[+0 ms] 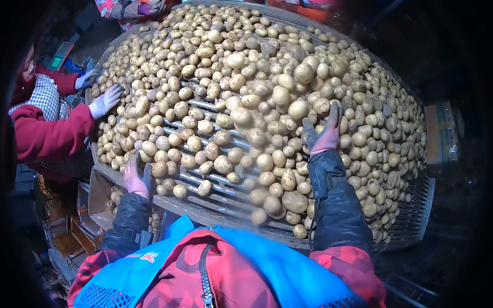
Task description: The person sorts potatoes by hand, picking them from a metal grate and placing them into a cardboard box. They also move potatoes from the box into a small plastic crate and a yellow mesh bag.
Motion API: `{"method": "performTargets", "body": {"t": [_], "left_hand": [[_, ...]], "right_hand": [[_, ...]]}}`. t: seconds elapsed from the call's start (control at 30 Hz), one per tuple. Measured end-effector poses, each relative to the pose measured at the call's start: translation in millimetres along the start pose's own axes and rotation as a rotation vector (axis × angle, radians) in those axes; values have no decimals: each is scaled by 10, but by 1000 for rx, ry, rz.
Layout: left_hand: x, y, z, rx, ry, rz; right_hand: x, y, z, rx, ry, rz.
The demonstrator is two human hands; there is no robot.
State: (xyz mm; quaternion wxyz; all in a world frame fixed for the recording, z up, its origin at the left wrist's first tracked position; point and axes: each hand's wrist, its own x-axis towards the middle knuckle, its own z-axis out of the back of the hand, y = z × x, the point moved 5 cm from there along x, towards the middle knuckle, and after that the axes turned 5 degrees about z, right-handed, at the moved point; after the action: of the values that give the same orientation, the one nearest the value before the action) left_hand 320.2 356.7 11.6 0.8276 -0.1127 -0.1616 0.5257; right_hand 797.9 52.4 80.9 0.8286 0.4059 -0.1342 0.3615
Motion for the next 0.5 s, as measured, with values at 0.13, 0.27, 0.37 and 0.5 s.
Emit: {"method": "performTargets", "body": {"t": [0.13, 0.27, 0.37, 0.5], "left_hand": [[-10, -43, 45, 9, 13, 12], [1, -58, 63, -16, 31, -5], [8, -59, 67, -22, 39, -18], [-3, -76, 46, 28, 48, -47]], "right_hand": [[-40, 57, -91, 228, -26, -229], [-20, -11, -122, 350, -62, -278], [36, 128, -158, 533, -88, -459], [49, -65, -187, 499, -38, -344]]}}
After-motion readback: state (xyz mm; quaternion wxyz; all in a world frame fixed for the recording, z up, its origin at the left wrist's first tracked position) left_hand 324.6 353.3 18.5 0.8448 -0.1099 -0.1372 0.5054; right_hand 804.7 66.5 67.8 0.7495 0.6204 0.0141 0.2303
